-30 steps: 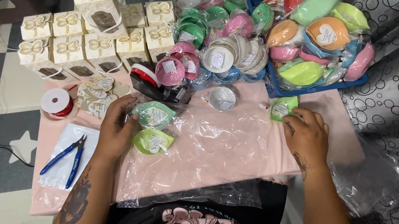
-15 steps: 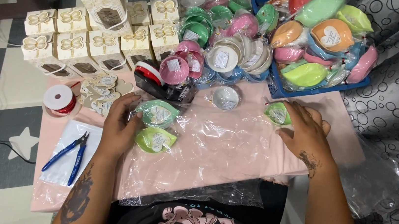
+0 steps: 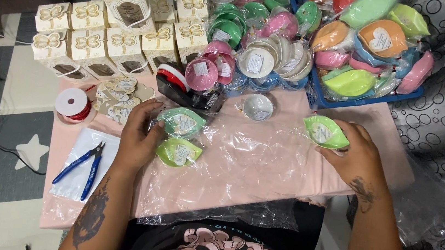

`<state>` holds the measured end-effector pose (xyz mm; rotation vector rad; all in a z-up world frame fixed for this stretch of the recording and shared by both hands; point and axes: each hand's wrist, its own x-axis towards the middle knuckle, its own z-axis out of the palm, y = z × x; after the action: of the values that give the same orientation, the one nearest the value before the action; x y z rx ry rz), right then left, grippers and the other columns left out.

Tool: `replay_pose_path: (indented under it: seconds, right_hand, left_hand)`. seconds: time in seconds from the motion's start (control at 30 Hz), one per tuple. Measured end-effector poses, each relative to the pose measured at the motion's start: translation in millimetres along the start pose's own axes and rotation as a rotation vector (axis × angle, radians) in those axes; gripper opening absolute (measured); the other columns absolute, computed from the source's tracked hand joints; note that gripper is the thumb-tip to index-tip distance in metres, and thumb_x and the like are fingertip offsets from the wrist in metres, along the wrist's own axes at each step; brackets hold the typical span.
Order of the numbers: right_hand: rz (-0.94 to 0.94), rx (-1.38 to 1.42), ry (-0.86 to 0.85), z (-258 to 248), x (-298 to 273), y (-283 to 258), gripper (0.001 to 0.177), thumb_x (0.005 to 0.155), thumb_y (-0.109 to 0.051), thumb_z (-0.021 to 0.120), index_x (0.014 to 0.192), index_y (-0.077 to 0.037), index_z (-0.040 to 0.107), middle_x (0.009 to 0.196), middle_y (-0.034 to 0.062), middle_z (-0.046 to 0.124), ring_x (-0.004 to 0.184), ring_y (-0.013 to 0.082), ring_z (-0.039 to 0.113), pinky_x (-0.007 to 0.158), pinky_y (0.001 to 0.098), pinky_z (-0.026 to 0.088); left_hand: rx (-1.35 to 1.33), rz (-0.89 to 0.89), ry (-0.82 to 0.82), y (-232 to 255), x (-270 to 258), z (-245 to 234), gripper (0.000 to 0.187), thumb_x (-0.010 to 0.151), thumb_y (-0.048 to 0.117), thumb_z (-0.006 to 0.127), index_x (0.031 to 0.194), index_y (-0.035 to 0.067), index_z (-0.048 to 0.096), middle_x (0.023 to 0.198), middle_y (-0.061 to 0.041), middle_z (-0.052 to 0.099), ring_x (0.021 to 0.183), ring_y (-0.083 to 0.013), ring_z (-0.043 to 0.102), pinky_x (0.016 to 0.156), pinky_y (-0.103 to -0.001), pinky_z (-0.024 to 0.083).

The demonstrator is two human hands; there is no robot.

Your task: The person is packing small, colorful, heart and leaf-shaped items into a clear plastic bag.

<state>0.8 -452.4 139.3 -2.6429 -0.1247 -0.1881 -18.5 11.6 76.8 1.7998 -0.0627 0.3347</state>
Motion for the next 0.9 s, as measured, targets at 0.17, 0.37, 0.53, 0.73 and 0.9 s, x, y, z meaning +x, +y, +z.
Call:
replay_pose_path:
  seconds: [0.17, 0.37, 0.53, 0.73, 0.9]
  right_hand:
    - [0.186, 0.238, -0.115, -44, -25, -21, 0.077, 0.071, 0.006, 0.085, 0.144, -0.003, 0.062, 0.12, 0.015, 0.075, 0.095, 0.0232, 0.073, 0.074, 0.0326, 0.058]
    - [0.43, 0.093, -0.457, -62, -40, -26, 0.084, 0.068, 0.003, 0.092, 0.145, -0.021, 0.067, 0.122, 0.0002, 0.084, 0.091, 0.0171, 0.078, 0.08, 0.0318, 0.059]
    - [0.308, 0.1, -0.578, -34, -41, -45, 0.079, 0.068, -0.005, 0.092, 0.14, -0.031, 0.074, 0.112, -0.0073, 0.089, 0.076, 0.0116, 0.073, 0.071, 0.0274, 0.056]
    - [0.186, 0.128, -0.62, -33, -44, -26, 0.05, 0.076, -0.018, 0.087, 0.125, -0.02, 0.083, 0.107, -0.0054, 0.093, 0.074, 0.0099, 0.078, 0.068, 0.0247, 0.058]
    - [0.418, -0.004, -0.627, -72, -56, -6, 0.043, 0.083, -0.02, 0.085, 0.127, -0.022, 0.086, 0.104, -0.0051, 0.093, 0.074, 0.0136, 0.074, 0.068, 0.0283, 0.055]
  left_hand:
    - [0.153, -0.029, -0.04, 6, 2, -4, 0.042, 0.096, 0.004, 0.063, 0.138, 0.005, 0.058, 0.149, -0.015, 0.052, 0.13, -0.0291, 0.058, 0.109, -0.039, 0.049]
    - [0.166, -0.025, -0.029, 6, 2, -4, 0.043, 0.094, 0.003, 0.063, 0.137, 0.006, 0.059, 0.148, -0.016, 0.053, 0.134, -0.0307, 0.055, 0.112, -0.041, 0.047]
    - [0.18, -0.009, -0.028, 4, 2, -4, 0.042, 0.095, 0.006, 0.065, 0.136, 0.005, 0.059, 0.148, -0.016, 0.053, 0.136, -0.0305, 0.054, 0.115, -0.041, 0.045]
    - [0.159, -0.034, -0.036, 4, 2, -5, 0.04, 0.095, 0.006, 0.064, 0.135, 0.006, 0.059, 0.149, -0.014, 0.053, 0.136, -0.0294, 0.054, 0.113, -0.04, 0.046]
    - [0.172, -0.005, -0.037, 3, 2, -5, 0.041, 0.094, 0.006, 0.064, 0.135, 0.005, 0.06, 0.148, -0.016, 0.053, 0.139, -0.0311, 0.052, 0.116, -0.042, 0.043]
